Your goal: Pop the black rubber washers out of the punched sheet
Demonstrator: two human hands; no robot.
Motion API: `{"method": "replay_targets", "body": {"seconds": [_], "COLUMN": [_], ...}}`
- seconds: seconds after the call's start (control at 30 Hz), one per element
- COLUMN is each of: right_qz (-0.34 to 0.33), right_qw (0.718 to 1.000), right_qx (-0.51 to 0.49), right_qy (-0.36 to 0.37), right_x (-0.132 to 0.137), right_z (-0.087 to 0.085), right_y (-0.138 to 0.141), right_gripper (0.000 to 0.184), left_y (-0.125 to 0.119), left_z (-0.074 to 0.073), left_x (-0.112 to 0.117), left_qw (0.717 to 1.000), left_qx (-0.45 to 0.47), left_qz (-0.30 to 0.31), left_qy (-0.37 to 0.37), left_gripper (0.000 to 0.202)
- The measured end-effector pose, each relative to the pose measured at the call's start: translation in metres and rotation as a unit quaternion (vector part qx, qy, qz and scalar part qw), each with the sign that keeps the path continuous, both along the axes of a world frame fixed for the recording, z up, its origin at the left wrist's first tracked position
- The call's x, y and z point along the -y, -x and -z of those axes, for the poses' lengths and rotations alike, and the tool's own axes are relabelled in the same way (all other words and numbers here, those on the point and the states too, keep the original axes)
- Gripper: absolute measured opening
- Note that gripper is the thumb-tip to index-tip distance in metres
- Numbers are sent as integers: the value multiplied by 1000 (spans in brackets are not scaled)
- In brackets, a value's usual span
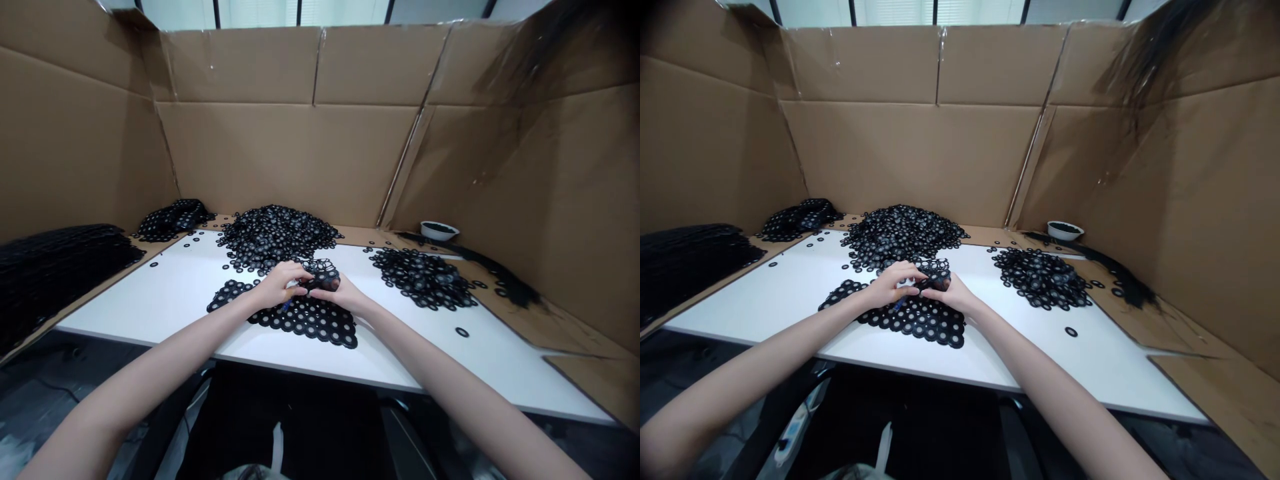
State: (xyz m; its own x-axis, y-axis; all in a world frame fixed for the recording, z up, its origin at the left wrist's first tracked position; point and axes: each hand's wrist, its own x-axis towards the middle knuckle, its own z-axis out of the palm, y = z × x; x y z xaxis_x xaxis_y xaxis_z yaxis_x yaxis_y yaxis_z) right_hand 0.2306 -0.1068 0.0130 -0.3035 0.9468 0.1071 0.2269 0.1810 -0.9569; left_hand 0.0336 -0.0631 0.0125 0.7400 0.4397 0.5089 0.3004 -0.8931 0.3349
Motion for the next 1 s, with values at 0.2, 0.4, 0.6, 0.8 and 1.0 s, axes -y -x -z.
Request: {"method": "replay_targets", "body": {"seconds": [0.2,0.4,0.6,0.8,1.0], "right_qz": [5,10,15,16,21], "right_qw": [1000,999,999,999,999], "right_qx": [-1,13,13,-8,-5], "right_qy": [-23,-31,-36,-35,-33], "right_x": [-4,-7,-6,-7,-6], "right_z": [3,5,3,6,3], "right_y": [1,1,2,2,4], "right_gripper": [49,41,36,38,35], "left_y": [-2,-4,-5,-7,-8], "left_z": [1,0,3,5,6], "left_x": [4,7,6,7,8], "left_qw": [998,995,992,988,988], "left_qx": [-28,-50,-60,-60,-45], "left_qz": [-50,-81,-90,-99,-102], "left_qy": [-11,-32,-71,-97,-106], "left_gripper": [22,23,27,29,32]}}
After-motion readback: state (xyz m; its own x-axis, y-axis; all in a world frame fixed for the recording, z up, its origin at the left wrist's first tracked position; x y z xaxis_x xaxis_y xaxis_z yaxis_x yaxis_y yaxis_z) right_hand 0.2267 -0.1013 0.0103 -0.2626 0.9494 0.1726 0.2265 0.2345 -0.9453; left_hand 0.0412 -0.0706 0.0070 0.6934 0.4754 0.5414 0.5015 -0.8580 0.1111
